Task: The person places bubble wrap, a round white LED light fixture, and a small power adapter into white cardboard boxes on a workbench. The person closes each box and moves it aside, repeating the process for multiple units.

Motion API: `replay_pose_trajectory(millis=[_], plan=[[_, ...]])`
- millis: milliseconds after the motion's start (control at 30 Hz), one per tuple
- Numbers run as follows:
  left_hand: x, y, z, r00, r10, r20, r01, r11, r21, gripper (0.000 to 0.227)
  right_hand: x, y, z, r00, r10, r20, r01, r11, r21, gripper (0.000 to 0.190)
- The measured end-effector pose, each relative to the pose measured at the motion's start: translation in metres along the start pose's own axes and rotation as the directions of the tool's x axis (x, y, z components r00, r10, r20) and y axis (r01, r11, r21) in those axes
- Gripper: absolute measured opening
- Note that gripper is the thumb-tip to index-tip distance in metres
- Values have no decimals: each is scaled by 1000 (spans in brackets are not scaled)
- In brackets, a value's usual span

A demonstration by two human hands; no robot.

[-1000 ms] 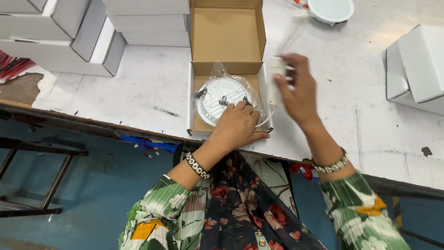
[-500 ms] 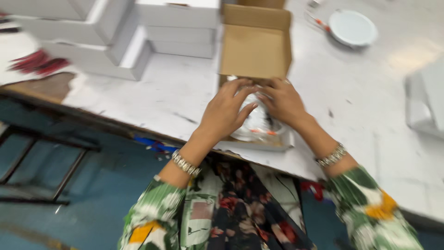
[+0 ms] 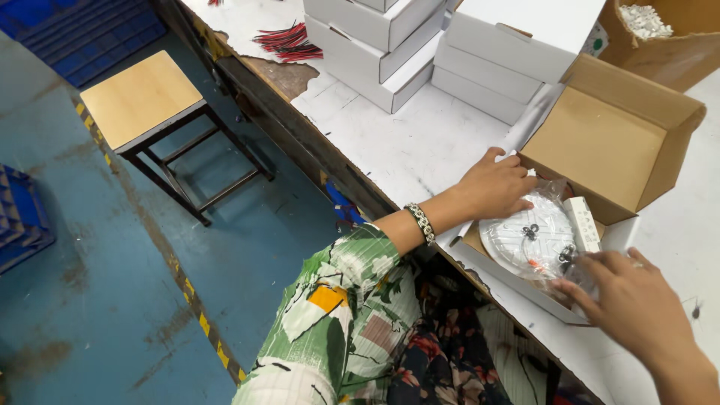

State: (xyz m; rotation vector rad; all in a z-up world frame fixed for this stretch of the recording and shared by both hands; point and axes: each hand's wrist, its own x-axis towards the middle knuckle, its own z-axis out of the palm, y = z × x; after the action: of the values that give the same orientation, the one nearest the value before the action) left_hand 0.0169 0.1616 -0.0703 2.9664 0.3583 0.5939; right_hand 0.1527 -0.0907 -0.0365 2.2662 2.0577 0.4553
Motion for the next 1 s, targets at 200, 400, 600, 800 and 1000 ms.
replay_pose_trajectory(millis=[200,400,600,800,1000], plan=[[9,-46,28,839,-367,-403,62,799,-598,28,5,80,41,785,604,-136,-94,334,938,58],[67,-97,72,783,-552,287,331,-21,-944,50,76,126,100,683,532,500,-232,-491,840,90],[83,-67,53,872,-418,254,152,-261,-953,44,84,120,73,740,618,265,50,-443,895,75],[-15,-38,-23,982,-184,40,85,243,-966,47,0,71,5,818,558,-143,171,2,985,61],[-115,11,-72,981,-189,42,154,629,-762,63,-71,-1,-29,864,211,-457,226,649,727,70]])
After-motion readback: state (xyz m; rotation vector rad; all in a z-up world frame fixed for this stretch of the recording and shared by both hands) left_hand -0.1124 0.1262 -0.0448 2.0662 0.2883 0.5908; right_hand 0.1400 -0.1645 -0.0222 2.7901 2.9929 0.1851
